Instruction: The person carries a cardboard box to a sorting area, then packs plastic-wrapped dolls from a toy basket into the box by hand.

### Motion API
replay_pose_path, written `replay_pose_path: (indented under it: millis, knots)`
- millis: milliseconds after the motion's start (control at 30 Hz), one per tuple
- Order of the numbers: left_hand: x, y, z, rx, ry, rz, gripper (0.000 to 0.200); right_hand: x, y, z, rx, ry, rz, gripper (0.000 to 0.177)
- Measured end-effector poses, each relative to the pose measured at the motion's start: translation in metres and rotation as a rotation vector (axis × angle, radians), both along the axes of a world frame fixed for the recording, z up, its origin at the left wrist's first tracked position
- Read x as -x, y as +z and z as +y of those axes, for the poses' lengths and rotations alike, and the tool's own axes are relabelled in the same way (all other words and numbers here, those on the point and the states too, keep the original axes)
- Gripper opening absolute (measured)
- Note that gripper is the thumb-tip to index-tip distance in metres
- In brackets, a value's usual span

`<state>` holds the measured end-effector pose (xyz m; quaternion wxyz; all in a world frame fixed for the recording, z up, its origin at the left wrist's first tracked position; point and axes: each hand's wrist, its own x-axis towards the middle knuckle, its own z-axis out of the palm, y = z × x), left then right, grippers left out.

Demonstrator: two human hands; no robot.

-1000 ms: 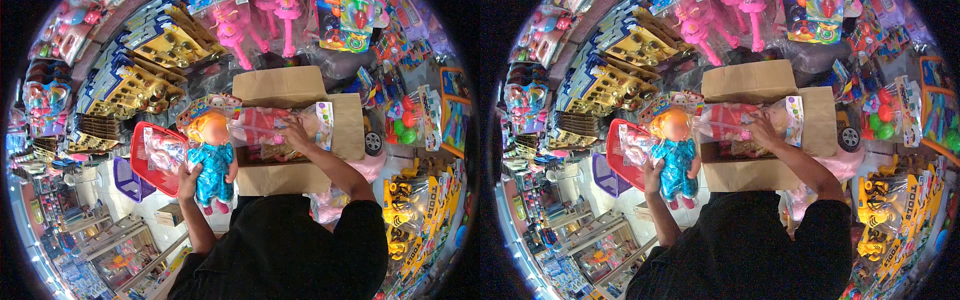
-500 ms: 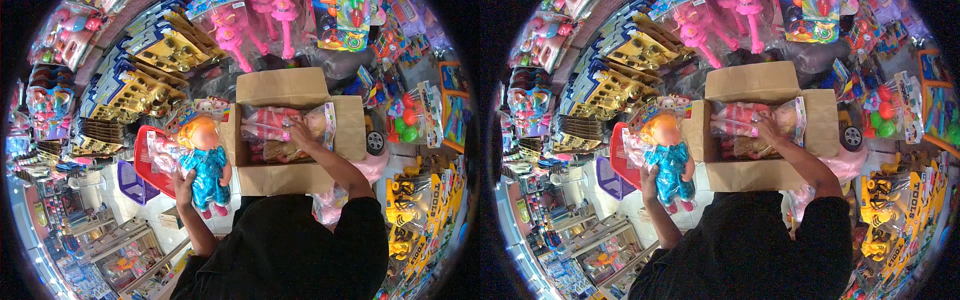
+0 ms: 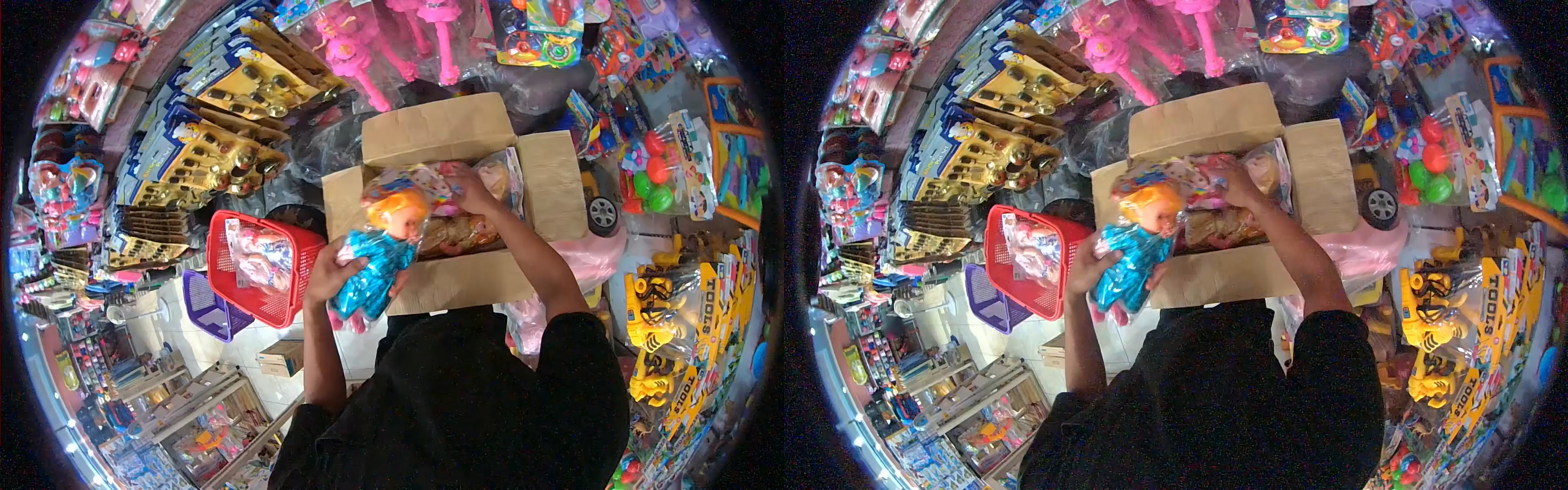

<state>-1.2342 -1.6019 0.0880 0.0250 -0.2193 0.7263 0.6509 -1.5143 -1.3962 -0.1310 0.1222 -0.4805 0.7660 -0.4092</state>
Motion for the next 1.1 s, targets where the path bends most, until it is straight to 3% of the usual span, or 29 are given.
replay_pose_path:
  millis: [33, 100, 133, 167, 233, 367, 400, 500, 600, 667, 767, 1000, 1100]
  knots:
    - [0.014, -0.004, -0.001, 0.042, -0.075, -0.041, 0.033, 0.004, 0.007, 0.004, 0.113, -0.006, -0.108, 0.047]
    - [0.042, -0.021, 0.000, -0.130, -0.171, 0.003, 0.042, 0.001, -0.005, 0.023, 0.202, -0.192, -0.476, 0.049]
    - [0.058, -0.031, 0.001, -0.068, -0.248, 0.025, 0.043, -0.002, 0.001, 0.031, 0.250, -0.291, -0.658, 0.050]
    - [0.073, -0.045, 0.000, -0.003, -0.327, 0.052, 0.044, -0.008, 0.010, 0.047, 0.148, -0.368, -0.558, 0.053]
    - [0.099, -0.078, 0.005, 0.063, -0.382, 0.121, 0.040, -0.038, 0.077, 0.081, -0.058, -0.515, -0.346, 0.059]
    - [0.145, -0.072, 0.032, 0.171, -0.525, -0.031, 0.046, -0.096, 0.040, 0.127, 0.091, -0.694, -0.156, 0.059]
    - [0.153, -0.142, 0.025, 0.133, -0.582, -0.015, 0.055, -0.111, 0.041, 0.134, 0.120, -0.701, -0.172, 0.059]
    - [0.169, -0.164, 0.040, 0.310, -0.678, -0.062, 0.066, -0.141, 0.031, 0.154, -0.074, -0.648, -0.243, 0.051]
    - [0.187, -0.173, 0.047, 0.390, -0.845, -0.085, 0.074, -0.152, 0.050, 0.160, -0.381, -0.302, 0.007, 0.047]
    - [0.192, -0.187, 0.048, 0.439, -0.889, -0.052, 0.075, -0.158, 0.055, 0.156, -0.368, -0.286, 0.035, 0.046]
    - [0.197, -0.148, 0.063, 0.423, -0.924, -0.146, 0.070, -0.159, 0.045, 0.156, -0.352, -0.293, 0.069, 0.042]
    - [0.187, -0.193, 0.063, 0.449, -0.953, -0.087, 0.073, -0.150, 0.050, 0.150, -0.327, -0.264, 0.060, 0.029]
    - [0.159, -0.200, 0.080, 0.982, -0.978, -0.029, 0.082, -0.157, 0.032, 0.143, -0.280, -0.331, 0.083, 0.023]
